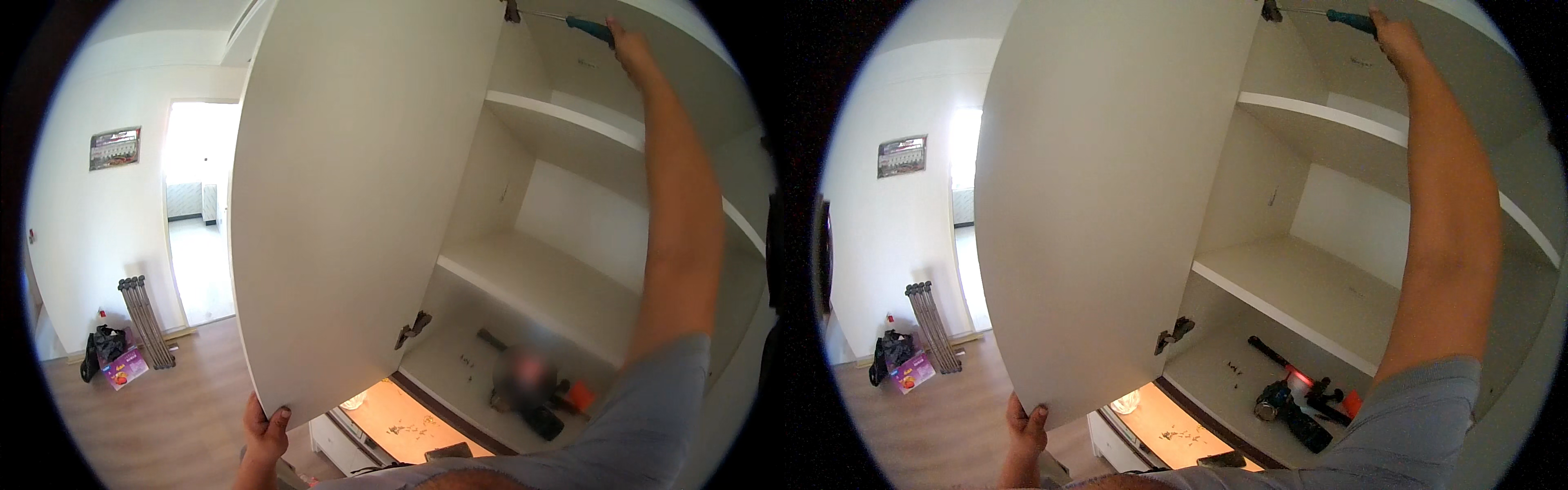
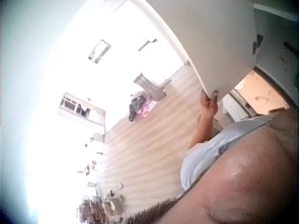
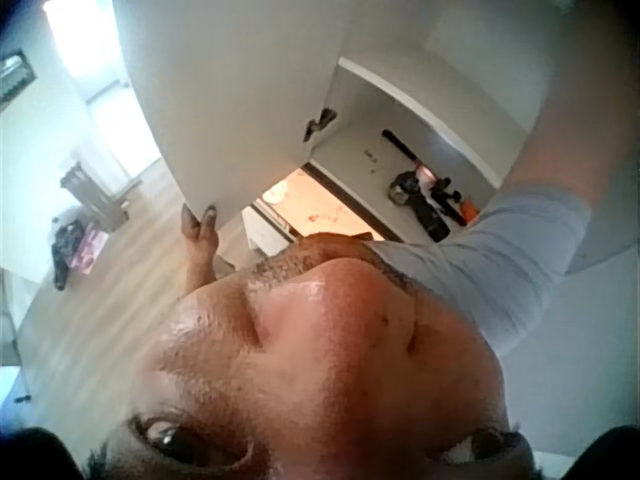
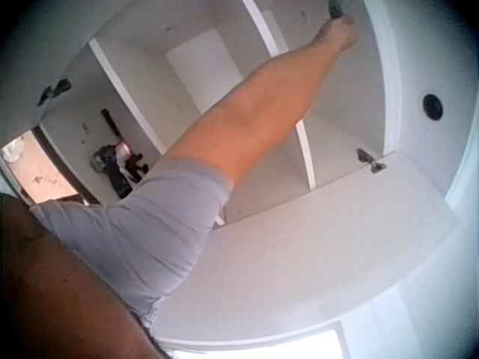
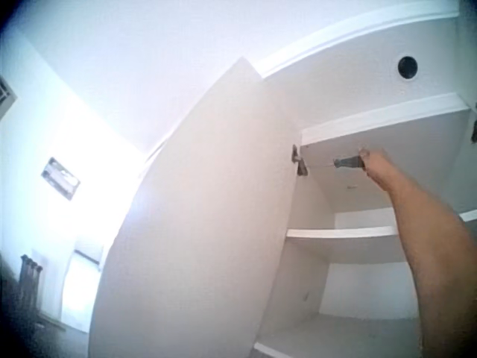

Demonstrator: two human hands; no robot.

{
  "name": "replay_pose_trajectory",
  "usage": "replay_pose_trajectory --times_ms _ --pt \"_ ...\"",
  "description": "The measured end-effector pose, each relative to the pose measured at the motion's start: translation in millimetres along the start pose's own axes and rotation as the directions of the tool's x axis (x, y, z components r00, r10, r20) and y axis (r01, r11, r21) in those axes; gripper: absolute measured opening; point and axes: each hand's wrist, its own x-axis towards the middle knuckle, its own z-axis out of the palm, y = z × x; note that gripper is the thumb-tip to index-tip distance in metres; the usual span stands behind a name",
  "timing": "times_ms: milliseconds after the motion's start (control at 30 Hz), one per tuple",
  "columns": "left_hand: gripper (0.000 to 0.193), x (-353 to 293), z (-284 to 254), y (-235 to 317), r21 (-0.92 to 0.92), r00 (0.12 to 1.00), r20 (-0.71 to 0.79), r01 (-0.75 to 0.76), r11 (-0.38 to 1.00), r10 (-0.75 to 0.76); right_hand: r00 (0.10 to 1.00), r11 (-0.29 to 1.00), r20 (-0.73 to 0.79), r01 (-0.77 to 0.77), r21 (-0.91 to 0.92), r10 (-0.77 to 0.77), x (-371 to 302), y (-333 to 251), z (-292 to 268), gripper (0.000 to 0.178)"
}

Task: The person installs a white cabinet door onto a wall-mounted cabinet using a cordless drill and a manual screwdriver. They attach the door to the hinges, tighten the screws, and repeatedly open and close the door to check alignment.

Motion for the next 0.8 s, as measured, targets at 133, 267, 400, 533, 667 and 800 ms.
replay_pose_trajectory --times_ms 133,267,400,533,667,800 --pt "0.035 0 4 6 -0.038 0.999 0.023 0.042 0.998 -0.041 0.998 0.971 -0.011 -0.051 0.232 0.055 -29 -15 7 0.057" --pt "0.034 0 3 5 -0.049 1.0 0.006 -0.001 0.999 0.002 0.972 0.907 -0.219 0.167 0.386 -0.086 -44 -25 17 0.054" --pt "0.033 3 2 11 0.037 0.999 0.044 -0.008 0.999 0.006 0.996 0.955 -0.067 -0.036 0.295 0.058 -41 -17 7 0.048" --pt "0.033 3 5 13 0.033 0.997 0.054 0.05 0.998 -0.051 0.986 0.91 0.042 -0.166 0.38 0.162 -57 -29 8 0.049" --pt "0.034 -16 6 19 0.079 0.981 0.123 0.138 0.987 -0.147 0.977 0.897 -0.213 0.067 0.438 0.031 -87 -41 -16 0.051" --pt "0.062 -51 4 37 0.168 0.873 0.475 0.033 0.985 -0.11 0.883 0.959 -0.431 0.26 0.116 -0.187 -182 -33 -67 0.052"
